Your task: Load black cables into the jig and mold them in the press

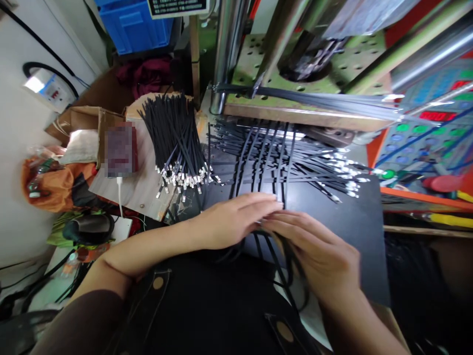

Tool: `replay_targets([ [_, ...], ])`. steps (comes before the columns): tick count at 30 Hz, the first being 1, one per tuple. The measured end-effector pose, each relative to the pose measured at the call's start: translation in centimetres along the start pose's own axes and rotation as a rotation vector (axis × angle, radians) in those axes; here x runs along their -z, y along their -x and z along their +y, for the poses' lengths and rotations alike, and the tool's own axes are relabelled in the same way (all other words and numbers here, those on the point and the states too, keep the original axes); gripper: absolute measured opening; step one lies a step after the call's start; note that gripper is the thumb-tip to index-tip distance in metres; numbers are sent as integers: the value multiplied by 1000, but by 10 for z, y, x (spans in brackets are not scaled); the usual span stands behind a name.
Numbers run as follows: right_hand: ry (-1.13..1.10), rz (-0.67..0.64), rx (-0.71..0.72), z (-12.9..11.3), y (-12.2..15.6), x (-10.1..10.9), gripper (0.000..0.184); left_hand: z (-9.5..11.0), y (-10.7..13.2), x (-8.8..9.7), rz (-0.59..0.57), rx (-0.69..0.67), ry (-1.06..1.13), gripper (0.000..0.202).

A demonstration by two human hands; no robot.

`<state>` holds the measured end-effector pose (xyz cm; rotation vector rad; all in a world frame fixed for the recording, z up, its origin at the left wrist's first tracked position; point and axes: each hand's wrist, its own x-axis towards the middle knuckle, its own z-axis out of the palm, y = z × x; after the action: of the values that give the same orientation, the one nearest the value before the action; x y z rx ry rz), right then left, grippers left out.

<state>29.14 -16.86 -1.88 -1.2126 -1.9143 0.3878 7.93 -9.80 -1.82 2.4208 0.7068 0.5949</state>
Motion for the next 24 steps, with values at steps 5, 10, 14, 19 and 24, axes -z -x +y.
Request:
replay_targets([
  [5, 68, 93, -123, 4, 9, -7, 22, -7, 18, 0, 72, -46, -99, 30],
  [10, -52, 52, -147, 23, 34, -13, 14, -28, 53, -18, 289, -4, 100, 22],
  [14, 37, 16, -78, 26, 38, -16, 14, -31, 54, -28, 206, 51, 103, 22],
  [19, 136, -115, 45, 25, 32, -13, 18, -26, 43, -17, -62, 268, 56, 16],
  [24, -22, -228, -9, 50, 21, 8, 16, -29, 39, 20, -231, 140, 104, 35],
])
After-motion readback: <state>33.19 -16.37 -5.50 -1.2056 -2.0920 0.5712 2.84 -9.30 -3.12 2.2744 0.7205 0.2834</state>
